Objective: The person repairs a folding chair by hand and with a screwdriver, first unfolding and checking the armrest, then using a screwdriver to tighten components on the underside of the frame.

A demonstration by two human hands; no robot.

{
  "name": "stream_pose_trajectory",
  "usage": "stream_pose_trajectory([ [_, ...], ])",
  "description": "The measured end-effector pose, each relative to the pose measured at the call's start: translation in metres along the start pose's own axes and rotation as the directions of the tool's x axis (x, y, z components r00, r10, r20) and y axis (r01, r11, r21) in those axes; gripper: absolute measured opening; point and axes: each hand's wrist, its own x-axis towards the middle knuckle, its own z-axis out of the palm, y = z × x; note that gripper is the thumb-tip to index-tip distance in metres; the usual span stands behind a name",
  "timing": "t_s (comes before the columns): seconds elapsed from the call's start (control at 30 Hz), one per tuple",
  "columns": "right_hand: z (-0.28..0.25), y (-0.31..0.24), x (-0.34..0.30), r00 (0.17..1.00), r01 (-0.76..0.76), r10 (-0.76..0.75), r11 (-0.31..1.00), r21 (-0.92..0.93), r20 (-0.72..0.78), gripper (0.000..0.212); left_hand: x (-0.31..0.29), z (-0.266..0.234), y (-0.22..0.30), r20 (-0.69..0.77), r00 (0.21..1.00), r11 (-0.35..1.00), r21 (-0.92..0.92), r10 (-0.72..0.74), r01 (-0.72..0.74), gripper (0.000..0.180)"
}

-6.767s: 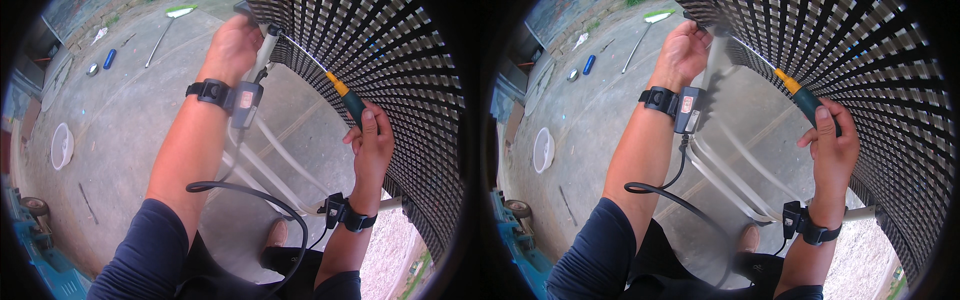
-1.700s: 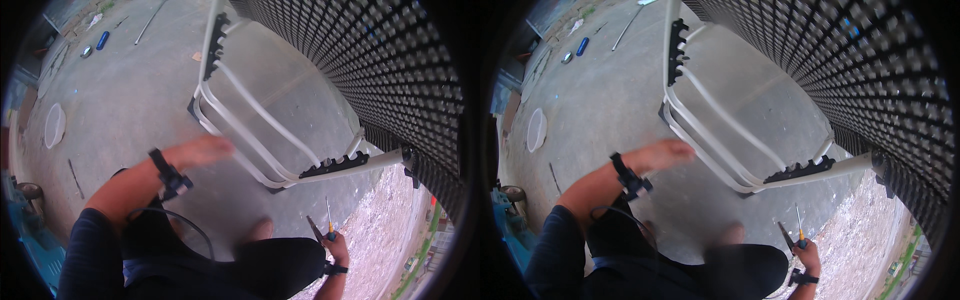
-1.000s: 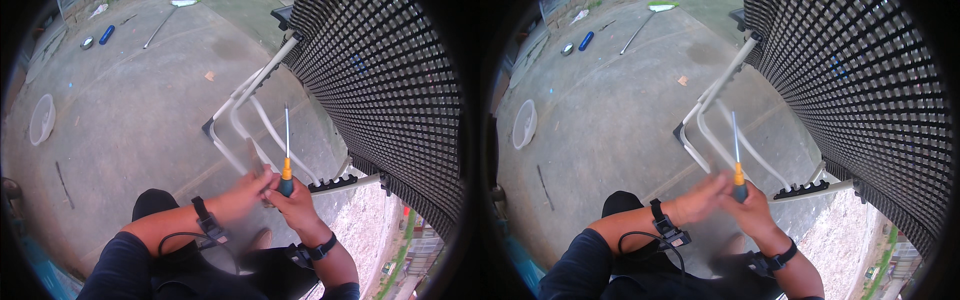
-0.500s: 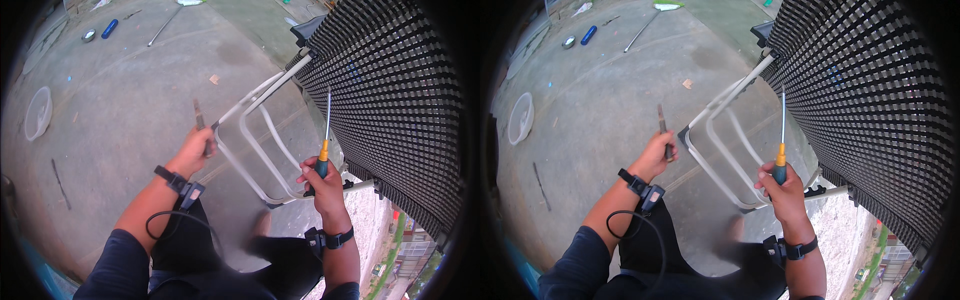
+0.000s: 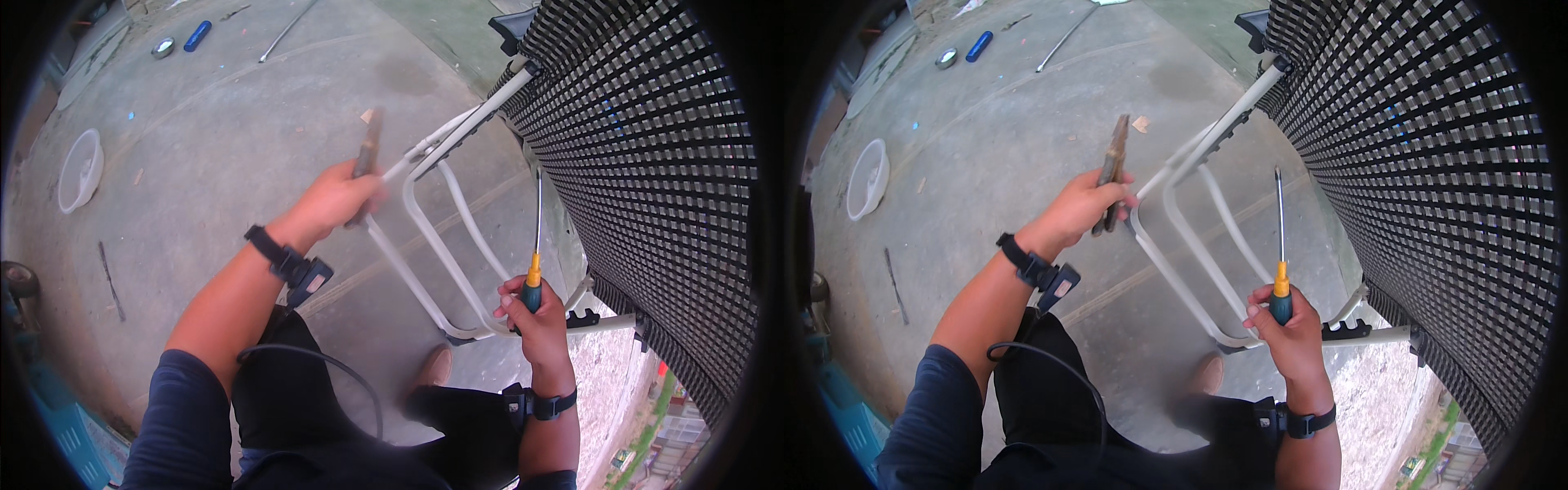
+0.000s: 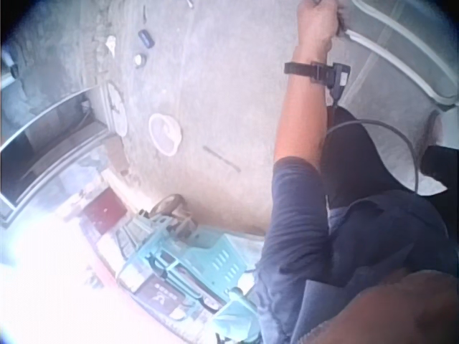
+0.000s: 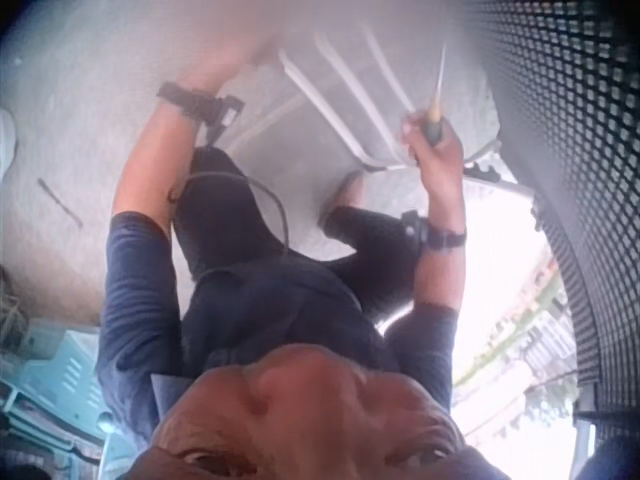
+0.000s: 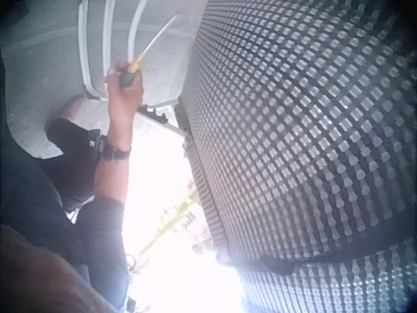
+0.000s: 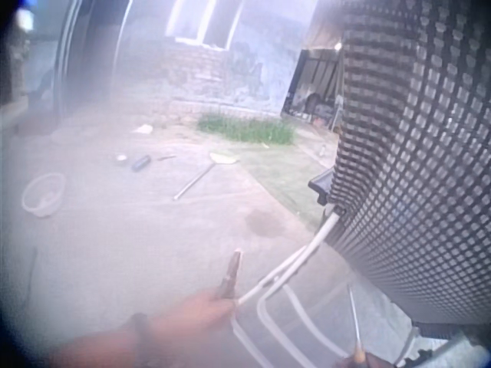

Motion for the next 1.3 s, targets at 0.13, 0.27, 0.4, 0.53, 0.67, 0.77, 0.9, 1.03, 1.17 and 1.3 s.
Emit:
stream_pose_trajectory([
  [0.13, -0.011, 0.004, -0.003, 1.0, -0.007, 0.007, 1.0, -0.006, 0.005, 0.022, 0.039, 0.017, 0.042, 0.088, 0.993, 0.985, 0.15, 0.072, -0.085, 0.039],
  [0.27, -0.019, 0.008, -0.008, 1.0, -0.024, 0.024, 0.999, -0.034, -0.001, 0.022, 0.067, 0.036, 0.08, -0.011, 0.962, 0.873, 0.423, 0.273, -0.243, 0.019],
  [0.4, -0.023, 0.011, -0.014, 1.0, -0.018, 0.02, 0.996, -0.091, 0.016, 0.022, 0.093, 0.044, 0.106, 0.092, 0.945, 0.849, 0.42, 0.313, -0.322, 0.013],
  [0.53, -0.026, 0.01, -0.018, 0.999, -0.043, 0.043, 0.993, -0.109, 0.0, 0.022, 0.095, 0.047, 0.136, 0.107, 0.97, 0.795, 0.558, 0.217, -0.239, 0.021],
  [0.67, -0.03, 0.011, -0.022, 0.999, -0.043, 0.043, 0.994, -0.1, -0.007, 0.021, 0.096, 0.054, 0.139, 0.093, 0.948, 0.755, 0.583, 0.303, -0.299, 0.012],
  [0.77, -0.033, 0.014, -0.024, 0.998, -0.058, 0.057, 0.995, -0.083, -0.019, 0.021, 0.097, 0.057, 0.141, 0.115, 0.937, 0.708, 0.626, 0.331, -0.327, 0.013],
  [0.9, -0.033, 0.012, -0.024, 0.999, -0.049, 0.048, 0.997, -0.061, -0.012, 0.021, 0.126, 0.052, 0.129, 0.179, 0.891, 0.668, 0.605, 0.416, -0.433, 0.014],
  [1.03, -0.036, 0.015, -0.024, 0.999, -0.046, 0.046, 0.998, -0.044, -0.01, 0.022, 0.127, 0.05, 0.133, 0.209, 0.842, 0.583, 0.638, 0.497, -0.502, 0.013],
  [1.17, -0.038, 0.014, -0.022, 0.999, -0.033, 0.034, 0.997, -0.073, 0.006, 0.023, 0.126, 0.05, 0.139, 0.24, 0.918, 0.748, 0.533, 0.315, -0.395, 0.012],
  [1.3, -0.039, 0.013, -0.021, 1.0, -0.03, 0.03, 0.996, -0.079, 0.005, 0.023, 0.119, 0.057, 0.139, 0.229, 0.911, 0.693, 0.593, 0.344, -0.411, 0.019],
])
